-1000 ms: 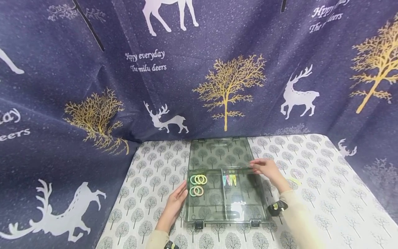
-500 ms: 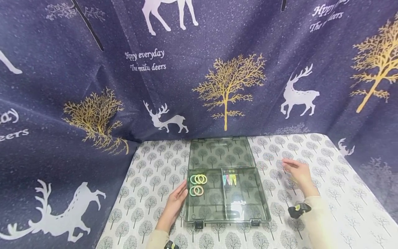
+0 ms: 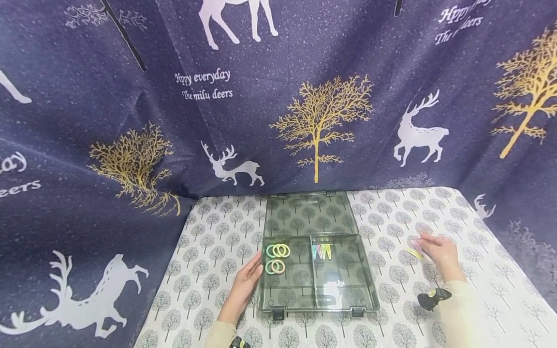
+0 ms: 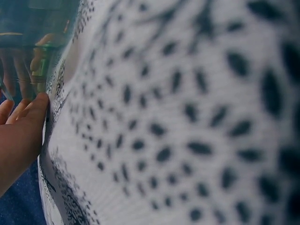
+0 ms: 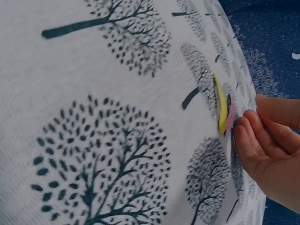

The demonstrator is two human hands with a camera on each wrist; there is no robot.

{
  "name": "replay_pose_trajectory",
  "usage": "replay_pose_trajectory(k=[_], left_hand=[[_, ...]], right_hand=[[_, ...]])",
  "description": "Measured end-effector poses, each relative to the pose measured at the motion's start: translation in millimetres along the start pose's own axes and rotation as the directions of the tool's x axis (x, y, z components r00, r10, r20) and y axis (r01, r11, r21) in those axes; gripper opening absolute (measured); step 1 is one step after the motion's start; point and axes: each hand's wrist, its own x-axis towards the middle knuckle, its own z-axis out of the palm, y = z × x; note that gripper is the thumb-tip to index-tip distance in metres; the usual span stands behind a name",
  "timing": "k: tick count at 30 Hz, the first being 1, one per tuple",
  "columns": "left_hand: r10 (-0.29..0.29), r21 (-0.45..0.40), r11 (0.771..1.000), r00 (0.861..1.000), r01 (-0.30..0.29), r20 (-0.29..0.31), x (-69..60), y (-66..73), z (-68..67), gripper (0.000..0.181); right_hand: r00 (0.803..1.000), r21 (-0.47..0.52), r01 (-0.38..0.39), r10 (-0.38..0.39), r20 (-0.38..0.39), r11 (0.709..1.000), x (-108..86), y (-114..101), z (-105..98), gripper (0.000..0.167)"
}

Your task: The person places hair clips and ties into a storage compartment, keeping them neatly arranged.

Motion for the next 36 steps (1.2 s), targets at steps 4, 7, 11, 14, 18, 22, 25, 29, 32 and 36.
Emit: replay_pose_trajectory(k=[4,7,11,14,18,22,25,29,32,36], left_hand=[[0.004,0.005,1.000,1.000,-0.004,-0.002,-1.0,-0.6,-0.2,0.053],[0.006,0.003,1.000,1.000,-0.006,-0.004,-1.0,-0.9,-0.3,0.053],[0.009,-0.009,1.000,1.000,-0.009,0.002,-0.8,-1.4,-0.6,0.053],[0.011,-0.003,1.000,1.000,-0.011,0.004,-1.8,-1.3,-0.6,0.053],[0.018,0.015,1.000,1.000,-0.018,0.000,-2.6,-0.8,-0.5,0.053],[0.005,-0.009,1.000,1.000,-0.005,0.002,-2.1,-0.2,-0.5,0.053],[-0.004,-0.010,1.000,1.000,0.004,-0.001,-2.2,0.3,-0.1,0.053],[-0.009,0.009,1.000,1.000,0.009,-0.012,-1.8,1.1,0.9,0.053],[-0.016,0.004,1.000,1.000,0.016,-0.021,-1.0,1.3,1.5,0.053],[-0.010,0.000,1.000,1.000,0.010,-0.020,-1.2,1.6,1.5,0.053]], right_hand=[[1.000,-0.021,0.013,-0.013,-0.009,1.000,-1.8,1.6,3.3,0.057],[0.999,-0.038,0.031,-0.032,-0.017,0.999,-2.5,1.2,6.2,0.052],[0.999,-0.077,0.017,-0.020,-0.031,0.997,-0.8,1.0,8.1,0.048],[0.999,-0.091,-0.007,0.003,-0.053,0.996,1.5,1.8,9.4,0.046],[0.997,-0.111,-0.010,0.001,-0.078,0.994,3.2,2.5,10.4,0.045],[0.996,-0.120,-0.016,0.005,-0.090,0.993,3.8,2.2,9.0,0.045],[0.996,-0.096,-0.022,0.014,-0.087,0.995,3.6,2.2,7.9,0.045],[0.997,-0.061,-0.027,0.023,-0.072,0.998,2.9,1.4,9.1,0.047],[0.997,-0.048,-0.039,0.035,-0.064,0.998,2.7,-1.8,12.3,0.052],[0.999,-0.022,-0.040,0.039,-0.030,0.999,1.7,-10.7,17.2,0.056]])
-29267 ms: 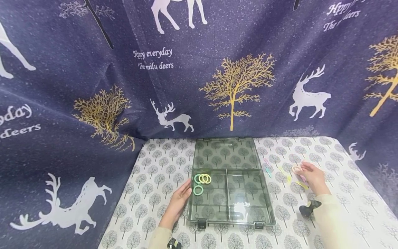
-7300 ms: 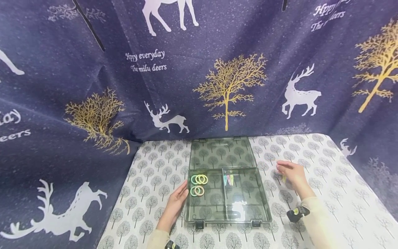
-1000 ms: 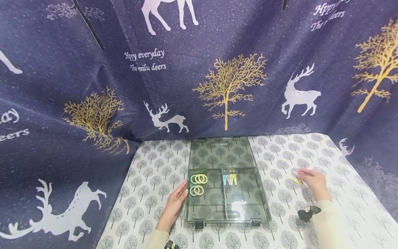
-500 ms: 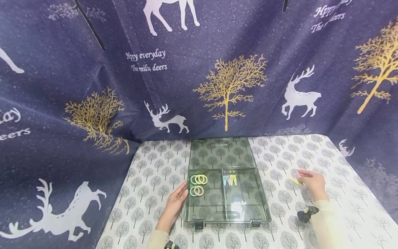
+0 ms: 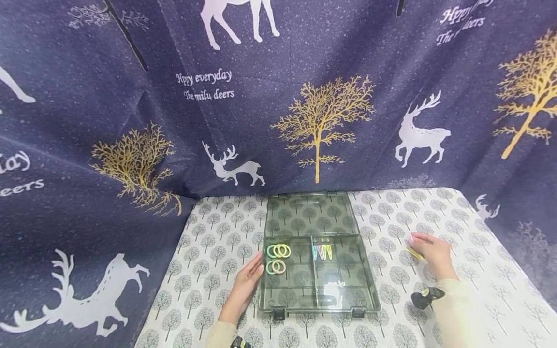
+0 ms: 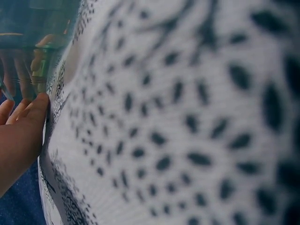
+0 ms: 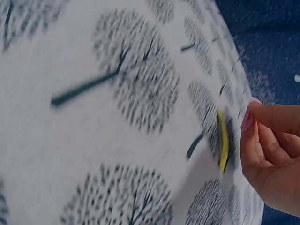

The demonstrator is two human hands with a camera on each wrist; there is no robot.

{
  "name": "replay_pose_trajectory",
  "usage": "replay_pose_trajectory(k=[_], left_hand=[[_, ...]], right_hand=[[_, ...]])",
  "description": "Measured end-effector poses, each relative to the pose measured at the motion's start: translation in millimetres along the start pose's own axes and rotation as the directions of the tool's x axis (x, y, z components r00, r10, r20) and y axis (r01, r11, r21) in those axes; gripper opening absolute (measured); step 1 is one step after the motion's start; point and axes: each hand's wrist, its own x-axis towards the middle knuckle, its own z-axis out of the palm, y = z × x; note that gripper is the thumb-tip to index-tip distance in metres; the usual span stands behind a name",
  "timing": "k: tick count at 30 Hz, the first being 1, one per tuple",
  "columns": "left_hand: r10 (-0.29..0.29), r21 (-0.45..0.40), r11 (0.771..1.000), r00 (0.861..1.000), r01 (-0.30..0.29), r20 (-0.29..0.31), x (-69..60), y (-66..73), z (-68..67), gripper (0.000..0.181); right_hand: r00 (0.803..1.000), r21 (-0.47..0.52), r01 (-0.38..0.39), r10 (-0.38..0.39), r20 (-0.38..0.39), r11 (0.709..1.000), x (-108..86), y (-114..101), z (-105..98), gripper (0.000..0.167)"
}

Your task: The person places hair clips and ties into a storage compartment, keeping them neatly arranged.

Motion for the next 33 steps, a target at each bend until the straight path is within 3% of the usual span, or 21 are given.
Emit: replay_pose_trajectory(k=[7,15,22,27,33], left_hand=[[0.004,-0.005,1.000,1.000,-0.004,0.015,-1.8,0.2,-0.3,0.053],[0.008,-0.003,1.000,1.000,-0.008,0.013,-1.9,0.6,0.7,0.053],[0.013,0.006,1.000,1.000,-0.014,0.017,-1.3,0.4,0.6,0.054],[0.016,0.003,1.000,1.000,-0.016,0.014,0.5,-0.7,0.3,0.052],[0.011,0.016,1.000,1.000,-0.011,-0.003,-0.5,-1.3,0.0,0.051]], right_hand=[[0.998,0.151,0.019,-0.028,0.057,0.988,-6.1,-25.6,10.6,0.053],[0.987,0.350,0.032,-0.083,0.134,0.936,-13.5,-56.4,27.9,0.055],[0.968,0.341,0.076,-0.151,0.199,0.937,-24.2,-79.9,47.1,0.054],[0.957,0.417,0.083,-0.190,0.221,0.905,-28.0,-90.6,66.3,0.050],[0.946,0.488,0.017,-0.172,0.274,0.873,-36.2,-101.4,89.0,0.048]])
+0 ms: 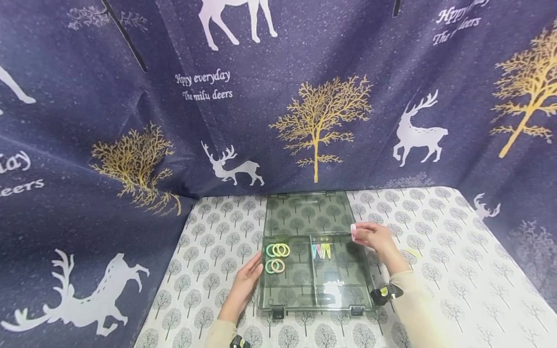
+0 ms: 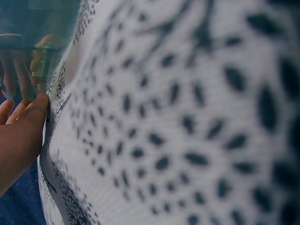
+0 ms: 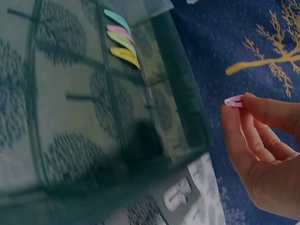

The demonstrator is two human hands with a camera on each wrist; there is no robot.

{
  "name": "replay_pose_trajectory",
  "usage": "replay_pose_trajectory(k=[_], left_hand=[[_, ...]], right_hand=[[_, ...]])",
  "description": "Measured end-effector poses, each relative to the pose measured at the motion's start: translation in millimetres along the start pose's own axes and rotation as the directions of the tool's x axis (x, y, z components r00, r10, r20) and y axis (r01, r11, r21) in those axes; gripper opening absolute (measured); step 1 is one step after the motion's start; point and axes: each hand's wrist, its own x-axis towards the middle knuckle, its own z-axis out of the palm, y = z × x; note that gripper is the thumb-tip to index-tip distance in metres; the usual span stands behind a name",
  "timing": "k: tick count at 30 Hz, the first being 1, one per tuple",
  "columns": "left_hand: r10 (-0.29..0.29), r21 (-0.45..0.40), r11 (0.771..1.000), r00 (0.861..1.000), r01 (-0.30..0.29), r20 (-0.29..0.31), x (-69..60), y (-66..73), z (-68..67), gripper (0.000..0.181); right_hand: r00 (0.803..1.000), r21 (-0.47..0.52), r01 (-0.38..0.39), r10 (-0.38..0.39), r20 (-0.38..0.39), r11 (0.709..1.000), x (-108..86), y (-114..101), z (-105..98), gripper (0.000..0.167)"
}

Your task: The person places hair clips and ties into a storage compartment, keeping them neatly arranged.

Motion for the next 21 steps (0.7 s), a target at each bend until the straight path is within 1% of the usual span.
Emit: replay_pose_trajectory(k=[3,7,9,14,17,21], left_hand=[[0.004,-0.003,1.000,1.000,-0.003,0.003,-0.8,-0.2,-0.1,0.052],[-0.001,-0.019,1.000,1.000,0.001,0.008,-0.8,-0.5,-0.2,0.052],[-0.003,-0.021,1.000,1.000,0.004,0.010,-0.6,-0.9,-0.3,0.052],[-0.007,-0.008,1.000,1.000,0.008,0.021,-1.9,-0.2,-0.2,0.052],[-0.001,-0.007,1.000,1.000,0.001,0.024,-2.4,1.3,0.1,0.053],[0.006,-0.010,1.000,1.000,-0.006,0.018,-1.9,3.0,0.4,0.053]], right_hand=[[1.000,0.009,-0.006,0.006,0.020,1.000,-0.4,2.5,10.7,0.045],[0.999,-0.008,-0.012,0.012,0.040,1.000,1.3,9.1,22.5,0.039],[0.999,-0.020,-0.024,0.025,0.047,1.000,2.9,13.7,27.2,0.037],[0.994,-0.055,-0.086,0.090,0.059,0.995,4.8,24.4,36.4,0.031],[0.992,-0.073,-0.112,0.116,0.048,0.991,5.9,27.1,41.0,0.028],[0.991,-0.082,-0.136,0.137,0.011,0.987,8.5,27.4,48.0,0.026]])
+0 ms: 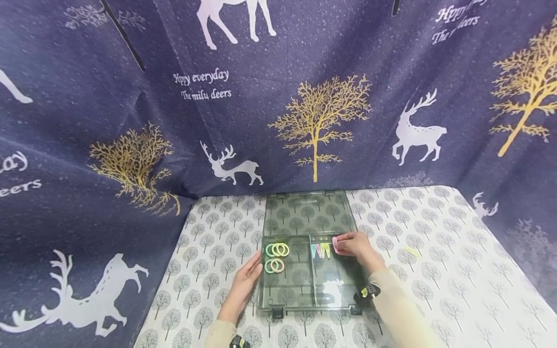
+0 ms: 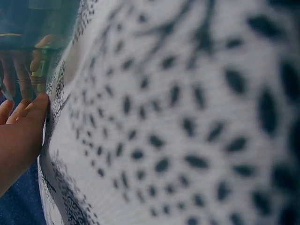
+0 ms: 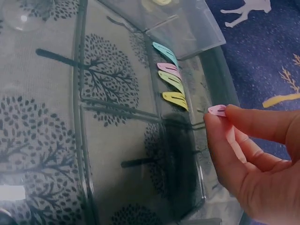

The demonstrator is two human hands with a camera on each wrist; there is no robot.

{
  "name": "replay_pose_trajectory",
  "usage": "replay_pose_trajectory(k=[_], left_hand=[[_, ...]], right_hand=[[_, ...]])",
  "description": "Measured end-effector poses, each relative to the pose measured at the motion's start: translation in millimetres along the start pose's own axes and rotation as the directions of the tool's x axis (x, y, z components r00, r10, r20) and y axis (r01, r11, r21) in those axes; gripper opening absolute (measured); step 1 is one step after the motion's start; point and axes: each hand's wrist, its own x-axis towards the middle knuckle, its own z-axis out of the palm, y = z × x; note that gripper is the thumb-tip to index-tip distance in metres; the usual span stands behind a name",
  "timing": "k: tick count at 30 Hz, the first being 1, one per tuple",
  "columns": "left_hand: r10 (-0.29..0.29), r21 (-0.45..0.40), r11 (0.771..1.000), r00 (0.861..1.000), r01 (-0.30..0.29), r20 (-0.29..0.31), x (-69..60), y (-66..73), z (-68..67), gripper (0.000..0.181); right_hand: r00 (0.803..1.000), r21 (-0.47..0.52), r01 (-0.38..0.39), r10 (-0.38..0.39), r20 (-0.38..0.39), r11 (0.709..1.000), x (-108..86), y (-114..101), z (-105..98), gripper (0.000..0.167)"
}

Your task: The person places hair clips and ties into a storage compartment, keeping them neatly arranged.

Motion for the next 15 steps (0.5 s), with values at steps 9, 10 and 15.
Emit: replay_pose_trajectory(k=[9,10,15], left_hand=[[-0.009,0.001,1.000,1.000,0.009,-0.009,1.4,-2.0,-0.8,0.052],[-0.014,-0.003,1.000,1.000,0.014,-0.012,1.6,-2.4,-0.8,0.052],[-0.008,0.000,1.000,1.000,0.008,-0.018,3.1,-3.3,-0.6,0.053]], right_hand=[[0.998,-0.081,-0.049,0.045,-0.052,0.995,5.5,5.3,12.0,0.023],[0.997,-0.091,-0.049,0.044,-0.056,0.995,6.4,6.1,12.5,0.022],[0.995,-0.113,-0.065,0.055,-0.083,0.991,9.7,7.4,14.8,0.022]])
